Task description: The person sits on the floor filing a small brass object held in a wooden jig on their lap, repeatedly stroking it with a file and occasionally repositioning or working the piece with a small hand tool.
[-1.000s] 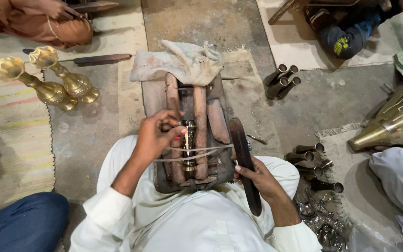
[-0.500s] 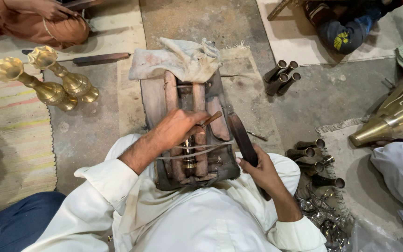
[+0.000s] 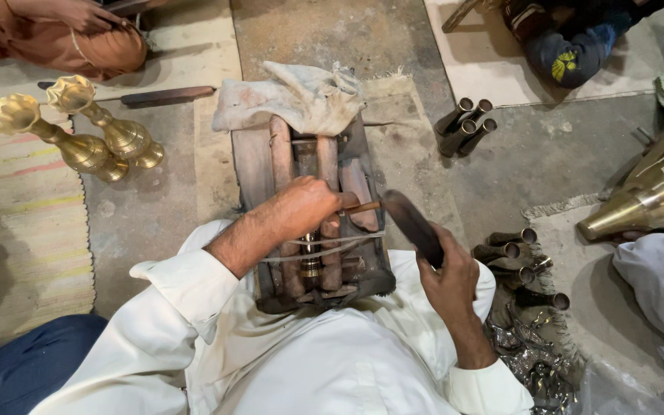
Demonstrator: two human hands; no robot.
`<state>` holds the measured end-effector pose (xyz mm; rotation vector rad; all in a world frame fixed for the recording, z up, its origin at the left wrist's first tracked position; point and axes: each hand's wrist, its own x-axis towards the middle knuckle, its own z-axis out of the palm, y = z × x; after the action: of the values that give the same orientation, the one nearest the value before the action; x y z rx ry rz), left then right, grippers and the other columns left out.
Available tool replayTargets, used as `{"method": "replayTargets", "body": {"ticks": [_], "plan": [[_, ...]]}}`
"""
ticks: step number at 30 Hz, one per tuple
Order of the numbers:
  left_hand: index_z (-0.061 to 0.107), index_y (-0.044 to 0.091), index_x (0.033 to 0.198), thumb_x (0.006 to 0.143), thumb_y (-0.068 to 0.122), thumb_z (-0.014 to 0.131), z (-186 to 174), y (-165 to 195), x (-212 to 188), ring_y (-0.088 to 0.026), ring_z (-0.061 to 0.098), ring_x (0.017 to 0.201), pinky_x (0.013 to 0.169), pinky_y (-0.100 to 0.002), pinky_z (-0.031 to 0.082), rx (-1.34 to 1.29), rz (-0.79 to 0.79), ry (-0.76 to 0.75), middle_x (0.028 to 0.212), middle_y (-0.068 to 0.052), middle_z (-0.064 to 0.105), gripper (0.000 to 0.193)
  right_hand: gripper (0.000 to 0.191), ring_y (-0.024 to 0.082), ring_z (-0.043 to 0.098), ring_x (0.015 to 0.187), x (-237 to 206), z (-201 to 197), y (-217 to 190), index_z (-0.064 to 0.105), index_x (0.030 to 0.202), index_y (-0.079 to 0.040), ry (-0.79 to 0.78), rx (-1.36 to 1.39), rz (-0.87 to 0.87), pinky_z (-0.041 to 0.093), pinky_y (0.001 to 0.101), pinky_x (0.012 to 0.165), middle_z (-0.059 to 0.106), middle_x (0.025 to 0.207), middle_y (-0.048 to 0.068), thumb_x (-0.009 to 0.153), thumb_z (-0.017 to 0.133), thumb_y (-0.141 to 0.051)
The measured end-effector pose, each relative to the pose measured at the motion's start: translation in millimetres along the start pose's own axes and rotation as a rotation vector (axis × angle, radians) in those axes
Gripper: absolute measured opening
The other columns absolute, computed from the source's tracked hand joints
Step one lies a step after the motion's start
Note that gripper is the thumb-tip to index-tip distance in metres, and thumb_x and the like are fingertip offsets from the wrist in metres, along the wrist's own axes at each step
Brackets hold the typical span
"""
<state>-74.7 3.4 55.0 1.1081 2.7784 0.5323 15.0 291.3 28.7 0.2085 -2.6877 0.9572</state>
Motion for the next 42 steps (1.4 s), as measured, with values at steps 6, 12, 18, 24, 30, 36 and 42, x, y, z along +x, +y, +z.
{"method": "replayTargets", "body": {"ticks": [6, 12, 18, 24, 30, 36, 42], "plan": [[0.069, 0.016, 0.121, 0.082, 0.015, 0.075, -7.6, 1.3, 1.5, -0.038, 0.073, 0.081, 0.073, -0.049, 0.056, -0.019, 0.008, -0.017, 0.079, -0.018, 0.074, 0.039, 0.055, 0.038, 0.072, 0.074, -4.7, 3.0, 4.0, 0.061, 0.133, -0.009, -0.068, -0.043, 0.15, 0.054, 0.0461, 0.065, 0.072, 0.088, 0.019, 0.08, 0.077, -0.01], [0.069, 0.014, 0.119, 0.086, 0.01, 0.073, -10.5, 1.4, -13.3, -0.038, 0.073, 0.082, 0.071, -0.048, 0.055, -0.169, -0.057, 0.059, 0.087, -0.016, 0.075, 0.034, 0.061, 0.042, 0.071, 0.082, -3.5, -1.1, 9.6, 0.062, 0.133, -0.012, -0.144, -0.143, -0.031, 0.053, 0.0478, 0.069, 0.073, 0.093, 0.021, 0.074, 0.078, -0.01], [0.065, 0.009, 0.116, 0.085, 0.008, 0.076, -8.4, -3.3, -38.8, -0.036, 0.073, 0.081, 0.067, -0.044, 0.055, -0.344, -0.01, 0.253, 0.09, -0.013, 0.076, 0.033, 0.052, 0.038, 0.072, 0.074, 8.4, -5.3, 8.3, 0.064, 0.128, -0.013, -0.313, -0.087, 0.117, 0.054, 0.0465, 0.066, 0.072, 0.083, 0.019, 0.079, 0.081, -0.018], [0.062, 0.009, 0.12, 0.081, -0.002, 0.07, -5.2, -6.4, -42.8, -0.034, 0.074, 0.081, 0.067, -0.043, 0.055, -0.37, -0.008, 0.239, 0.092, -0.009, 0.078, 0.041, 0.049, 0.035, 0.074, 0.081, 25.6, -12.6, -18.4, 0.063, 0.129, -0.01, -0.036, 0.014, -0.086, 0.056, 0.0439, 0.069, 0.073, 0.097, 0.016, 0.082, 0.077, -0.01], [0.065, 0.01, 0.117, 0.079, -0.005, 0.065, -8.9, -4.6, -40.1, -0.032, 0.076, 0.085, 0.069, -0.043, 0.056, -0.358, -0.053, 0.191, 0.092, -0.007, 0.079, 0.041, 0.062, 0.038, 0.07, 0.091, 49.4, -35.8, -30.2, 0.065, 0.131, -0.011, -0.032, -0.21, -0.37, 0.054, 0.0477, 0.078, 0.071, 0.102, 0.014, 0.071, 0.074, 0.002], [0.067, 0.009, 0.116, 0.084, 0.002, 0.071, -6.9, -2.0, -40.3, -0.036, 0.073, 0.087, 0.07, -0.045, 0.056, -0.343, -0.029, 0.259, 0.095, -0.012, 0.077, 0.032, 0.06, 0.037, 0.069, 0.091, 52.4, -35.6, -33.2, 0.063, 0.132, -0.012, -0.084, -0.161, -0.317, 0.053, 0.0458, 0.076, 0.071, 0.105, 0.015, 0.074, 0.074, 0.0], [0.067, 0.009, 0.115, 0.082, -0.002, 0.068, -2.7, -2.5, -46.4, -0.033, 0.076, 0.087, 0.07, -0.042, 0.057, -0.392, -0.104, 0.262, 0.092, -0.011, 0.078, 0.034, 0.055, 0.038, 0.069, 0.089, 56.7, -36.1, -35.6, 0.062, 0.129, -0.01, -0.094, -0.14, -0.358, 0.053, 0.047, 0.074, 0.07, 0.101, 0.014, 0.077, 0.073, 0.001]]}}
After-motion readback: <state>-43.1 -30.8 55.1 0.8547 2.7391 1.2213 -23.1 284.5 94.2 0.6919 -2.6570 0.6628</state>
